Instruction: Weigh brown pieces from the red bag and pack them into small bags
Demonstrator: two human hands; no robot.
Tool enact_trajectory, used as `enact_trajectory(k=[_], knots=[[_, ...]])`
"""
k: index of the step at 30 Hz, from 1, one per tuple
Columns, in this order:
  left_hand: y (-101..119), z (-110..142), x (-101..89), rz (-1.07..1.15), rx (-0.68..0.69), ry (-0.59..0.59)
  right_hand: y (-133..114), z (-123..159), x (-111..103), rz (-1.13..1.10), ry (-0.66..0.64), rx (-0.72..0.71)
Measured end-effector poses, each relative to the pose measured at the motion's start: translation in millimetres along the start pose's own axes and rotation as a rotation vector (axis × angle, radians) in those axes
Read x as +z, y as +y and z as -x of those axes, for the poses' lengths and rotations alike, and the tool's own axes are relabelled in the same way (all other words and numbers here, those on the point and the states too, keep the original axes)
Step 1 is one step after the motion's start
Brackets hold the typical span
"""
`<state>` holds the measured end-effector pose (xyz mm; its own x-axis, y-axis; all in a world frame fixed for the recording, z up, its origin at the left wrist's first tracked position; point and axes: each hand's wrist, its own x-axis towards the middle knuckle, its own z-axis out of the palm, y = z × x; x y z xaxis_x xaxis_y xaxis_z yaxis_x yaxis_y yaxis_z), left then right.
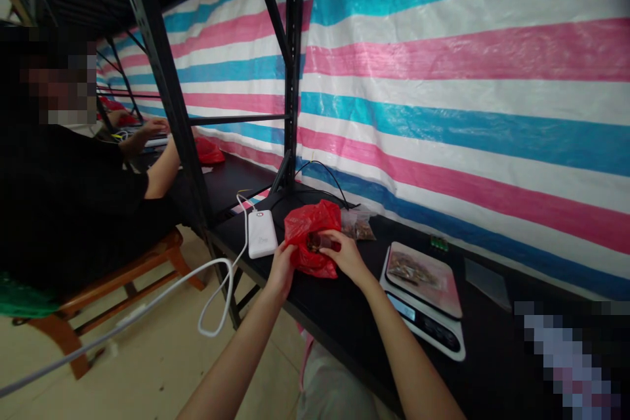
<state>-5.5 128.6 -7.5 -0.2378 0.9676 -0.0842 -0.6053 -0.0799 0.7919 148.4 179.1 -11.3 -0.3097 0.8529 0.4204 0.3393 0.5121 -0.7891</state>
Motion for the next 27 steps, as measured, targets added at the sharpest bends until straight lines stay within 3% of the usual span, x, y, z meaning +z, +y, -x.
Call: enact_trajectory(k=[8, 20, 23, 27], knots=[[2.1, 1.6, 1.3, 0.008, -0.012, -0.023, -10.4, 1.7, -1.4, -0.121, -0.038, 0.021], [-6.3, -2.7, -1.0, -0.038, 0.055, 0.060, -12.6, 1.2, -1.3, -0.161, -0.034, 0.050], [-10.6, -6.1, -4.8, -0.087, 0.121, 0.088, -12.2, -0.8, -4.5, -0.255, -0.006, 0.059], [-13.6, 3.9, -7.1, -0.330, 0.286, 0.161, -18.4, -2.3, -14.0, -0.382, 0.060, 0.066]])
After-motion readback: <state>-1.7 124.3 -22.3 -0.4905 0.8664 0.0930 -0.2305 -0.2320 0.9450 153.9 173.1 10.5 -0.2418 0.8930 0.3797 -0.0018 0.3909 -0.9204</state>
